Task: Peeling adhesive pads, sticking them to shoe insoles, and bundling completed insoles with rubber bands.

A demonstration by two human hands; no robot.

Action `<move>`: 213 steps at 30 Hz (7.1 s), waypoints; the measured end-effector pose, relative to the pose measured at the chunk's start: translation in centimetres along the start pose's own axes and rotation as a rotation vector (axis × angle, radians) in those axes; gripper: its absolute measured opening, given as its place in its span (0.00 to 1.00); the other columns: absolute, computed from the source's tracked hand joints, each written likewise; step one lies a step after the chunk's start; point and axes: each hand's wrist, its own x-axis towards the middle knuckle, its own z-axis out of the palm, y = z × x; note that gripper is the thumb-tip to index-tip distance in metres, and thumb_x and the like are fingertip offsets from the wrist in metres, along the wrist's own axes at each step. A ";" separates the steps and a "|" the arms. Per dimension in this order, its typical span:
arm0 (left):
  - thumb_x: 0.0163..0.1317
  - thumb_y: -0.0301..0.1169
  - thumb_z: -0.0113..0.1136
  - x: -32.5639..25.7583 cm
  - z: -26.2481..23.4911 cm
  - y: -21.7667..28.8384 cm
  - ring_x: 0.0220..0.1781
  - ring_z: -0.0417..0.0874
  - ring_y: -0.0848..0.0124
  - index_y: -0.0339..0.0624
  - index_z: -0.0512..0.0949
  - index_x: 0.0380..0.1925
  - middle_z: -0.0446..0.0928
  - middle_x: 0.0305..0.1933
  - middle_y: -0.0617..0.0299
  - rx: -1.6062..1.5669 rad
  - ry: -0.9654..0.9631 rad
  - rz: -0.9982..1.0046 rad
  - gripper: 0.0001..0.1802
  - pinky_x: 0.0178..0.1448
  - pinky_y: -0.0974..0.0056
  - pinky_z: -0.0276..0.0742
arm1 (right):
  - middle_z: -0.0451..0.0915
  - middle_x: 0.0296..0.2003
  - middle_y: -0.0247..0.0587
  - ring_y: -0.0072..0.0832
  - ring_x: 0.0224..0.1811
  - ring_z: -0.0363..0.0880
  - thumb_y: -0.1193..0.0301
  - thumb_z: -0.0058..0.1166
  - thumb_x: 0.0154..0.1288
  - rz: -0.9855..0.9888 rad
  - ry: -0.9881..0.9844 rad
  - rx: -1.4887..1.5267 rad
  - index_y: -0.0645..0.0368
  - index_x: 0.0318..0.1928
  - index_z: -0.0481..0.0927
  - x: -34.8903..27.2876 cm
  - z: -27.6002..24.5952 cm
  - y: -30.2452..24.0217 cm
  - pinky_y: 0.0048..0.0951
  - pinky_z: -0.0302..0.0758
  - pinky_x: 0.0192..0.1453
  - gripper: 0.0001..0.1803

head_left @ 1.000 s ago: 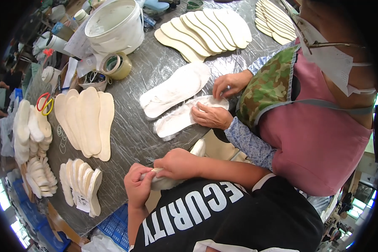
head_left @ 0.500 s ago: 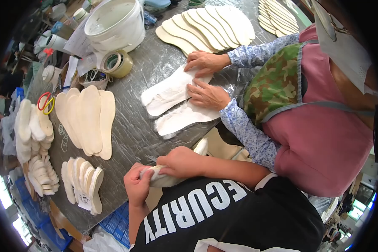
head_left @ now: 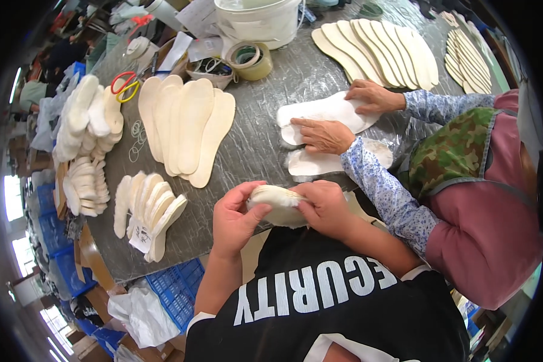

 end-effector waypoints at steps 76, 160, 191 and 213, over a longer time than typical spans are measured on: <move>0.62 0.30 0.54 -0.7 2.6 2.7 0.28 0.78 0.71 0.32 0.79 0.29 0.80 0.27 0.59 0.416 0.131 0.162 0.11 0.37 0.70 0.72 | 0.70 0.56 0.46 0.38 0.58 0.70 0.66 0.32 0.72 0.452 -0.027 1.738 0.59 0.60 0.63 0.4 1.5 3.1 0.43 0.64 0.65 0.20; 0.67 0.35 0.44 -20.3 -29.3 -14.0 0.22 0.73 0.71 0.36 0.70 0.42 0.75 0.29 0.56 -0.964 0.985 -0.342 0.13 0.30 0.69 0.73 | 0.45 0.66 0.59 0.55 0.65 0.55 0.75 0.68 0.43 0.046 -0.328 -0.083 0.50 0.68 0.48 4.3 25.1 -2.2 0.42 0.64 0.64 0.53; 0.62 0.23 0.51 -19.1 -41.9 -4.9 0.23 0.72 0.77 0.38 0.71 0.37 0.75 0.30 0.62 -0.196 0.846 -0.032 0.04 0.27 0.70 0.70 | 0.47 0.69 0.45 0.46 0.73 0.41 0.51 0.71 0.33 -0.303 -0.740 -0.797 0.41 0.67 0.56 11.1 30.8 -10.5 0.60 0.42 0.70 0.57; 0.63 0.25 0.51 -10.9 -50.2 -6.1 0.24 0.72 0.75 0.37 0.74 0.37 0.73 0.27 0.64 -0.337 0.873 -0.145 0.05 0.27 0.69 0.71 | 0.68 0.57 0.43 0.45 0.66 0.56 0.68 0.61 0.50 -0.491 -0.564 -0.453 0.50 0.51 0.75 12.4 33.5 -13.2 0.56 0.51 0.68 0.24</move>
